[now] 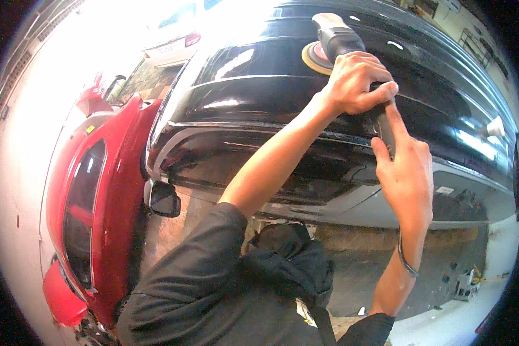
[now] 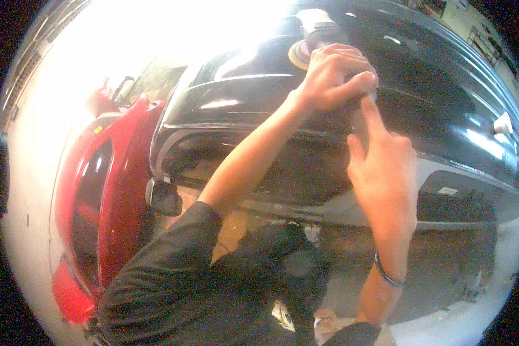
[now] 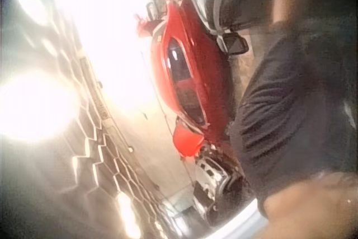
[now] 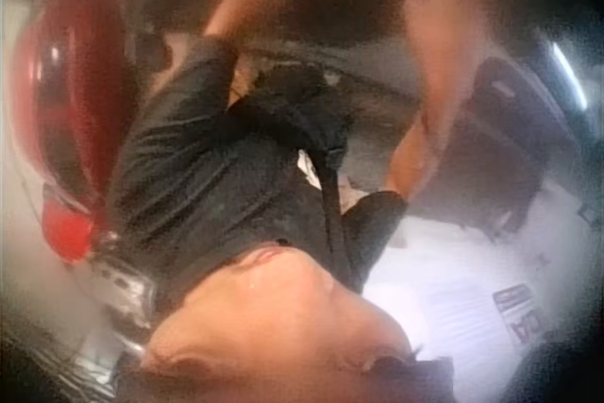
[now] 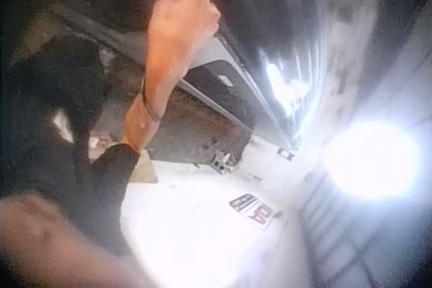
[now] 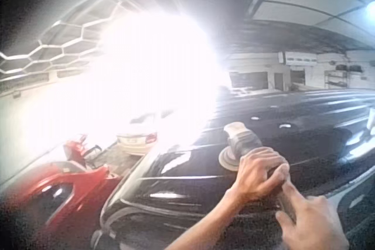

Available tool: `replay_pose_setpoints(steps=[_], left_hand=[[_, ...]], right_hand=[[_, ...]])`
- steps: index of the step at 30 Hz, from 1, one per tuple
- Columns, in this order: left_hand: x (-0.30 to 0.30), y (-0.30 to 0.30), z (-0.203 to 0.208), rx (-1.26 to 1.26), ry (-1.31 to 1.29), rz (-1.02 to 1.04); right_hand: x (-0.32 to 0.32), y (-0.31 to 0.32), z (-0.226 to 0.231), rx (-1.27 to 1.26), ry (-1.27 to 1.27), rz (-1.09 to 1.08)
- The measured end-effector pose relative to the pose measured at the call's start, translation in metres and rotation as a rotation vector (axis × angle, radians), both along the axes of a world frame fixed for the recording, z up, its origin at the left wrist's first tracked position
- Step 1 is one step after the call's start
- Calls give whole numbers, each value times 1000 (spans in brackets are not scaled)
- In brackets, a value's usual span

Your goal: The person uses a rotary polisher with a yellow pad to polish the roof of a black car. They move the tool across the surface in circular and sweeping motions, occasionally pausing to wipe the area with their hand.

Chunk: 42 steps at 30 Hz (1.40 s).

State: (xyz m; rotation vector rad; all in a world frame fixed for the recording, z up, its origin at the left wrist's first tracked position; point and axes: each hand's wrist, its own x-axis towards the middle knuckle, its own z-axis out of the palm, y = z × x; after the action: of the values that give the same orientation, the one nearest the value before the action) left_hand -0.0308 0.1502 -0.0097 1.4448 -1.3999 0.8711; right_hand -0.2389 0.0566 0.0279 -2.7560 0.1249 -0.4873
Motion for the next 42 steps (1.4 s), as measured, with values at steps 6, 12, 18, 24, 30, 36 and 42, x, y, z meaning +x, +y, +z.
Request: replay_pose_setpoints(steps=[6,12,18,24,30,36,42], left_hand=[[-8,-27,2,69,-26,-131],[-5,3,-6,142,-71,-219],[-11,90,4,310,-22,-91],[-17,187,-6,418,50,211],[-9,219,-9,475,63,265],[-3,205,1,438,118,185],[13,157,16,409,224,-19]], right_hand=[[-19,-4,-5,160,-2,-104],[-20,21,-32,241,-68,-78],[-4,77,-43,319,17,58],[20,135,-62,431,115,303],[39,154,-87,699,38,413],[24,141,-61,827,70,408],[11,119,-52,1221,-141,385]])
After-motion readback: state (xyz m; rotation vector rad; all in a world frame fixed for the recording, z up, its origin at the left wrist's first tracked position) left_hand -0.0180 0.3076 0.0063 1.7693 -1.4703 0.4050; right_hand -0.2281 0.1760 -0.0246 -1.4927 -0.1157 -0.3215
